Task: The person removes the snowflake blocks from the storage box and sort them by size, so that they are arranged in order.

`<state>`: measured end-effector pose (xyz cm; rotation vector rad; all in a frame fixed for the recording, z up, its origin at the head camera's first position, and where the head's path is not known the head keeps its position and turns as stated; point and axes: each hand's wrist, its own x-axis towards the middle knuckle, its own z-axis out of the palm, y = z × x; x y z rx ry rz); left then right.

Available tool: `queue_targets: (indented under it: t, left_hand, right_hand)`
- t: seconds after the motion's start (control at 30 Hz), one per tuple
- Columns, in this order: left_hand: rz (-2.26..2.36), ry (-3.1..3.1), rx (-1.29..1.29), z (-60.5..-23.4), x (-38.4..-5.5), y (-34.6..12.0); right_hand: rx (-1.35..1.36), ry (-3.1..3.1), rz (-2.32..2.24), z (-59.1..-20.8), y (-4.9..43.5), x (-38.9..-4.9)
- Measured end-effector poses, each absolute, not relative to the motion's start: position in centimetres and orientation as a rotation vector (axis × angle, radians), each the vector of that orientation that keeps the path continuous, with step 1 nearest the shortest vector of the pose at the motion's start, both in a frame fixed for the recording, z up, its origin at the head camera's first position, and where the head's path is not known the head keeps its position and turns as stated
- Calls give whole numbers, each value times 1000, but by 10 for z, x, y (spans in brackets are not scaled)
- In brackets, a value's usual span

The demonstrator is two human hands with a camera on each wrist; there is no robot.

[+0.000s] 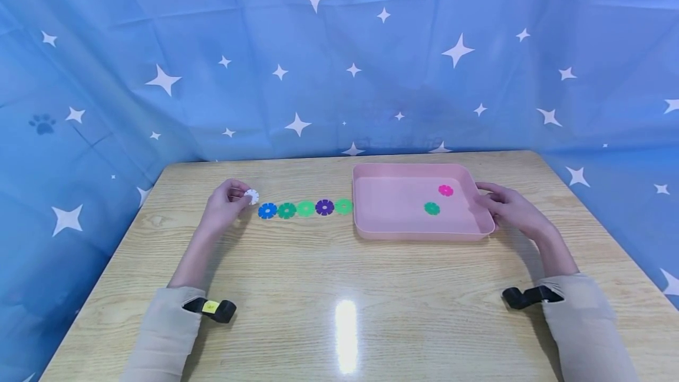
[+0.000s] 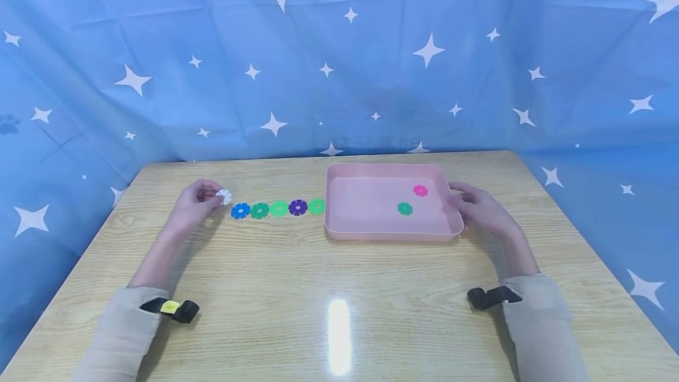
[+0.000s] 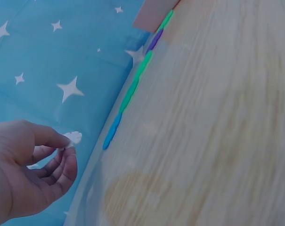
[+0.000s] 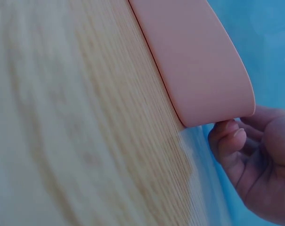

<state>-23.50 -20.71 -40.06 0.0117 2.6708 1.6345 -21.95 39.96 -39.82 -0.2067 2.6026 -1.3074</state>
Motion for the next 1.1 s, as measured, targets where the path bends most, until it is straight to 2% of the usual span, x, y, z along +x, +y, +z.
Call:
queue_targets:
  t: [1.1]
  left_hand:
    - [1298,2755,15,-411,-232,-221]
  right_hand:
    - [-204,2590,-1320,-400,400,-220]
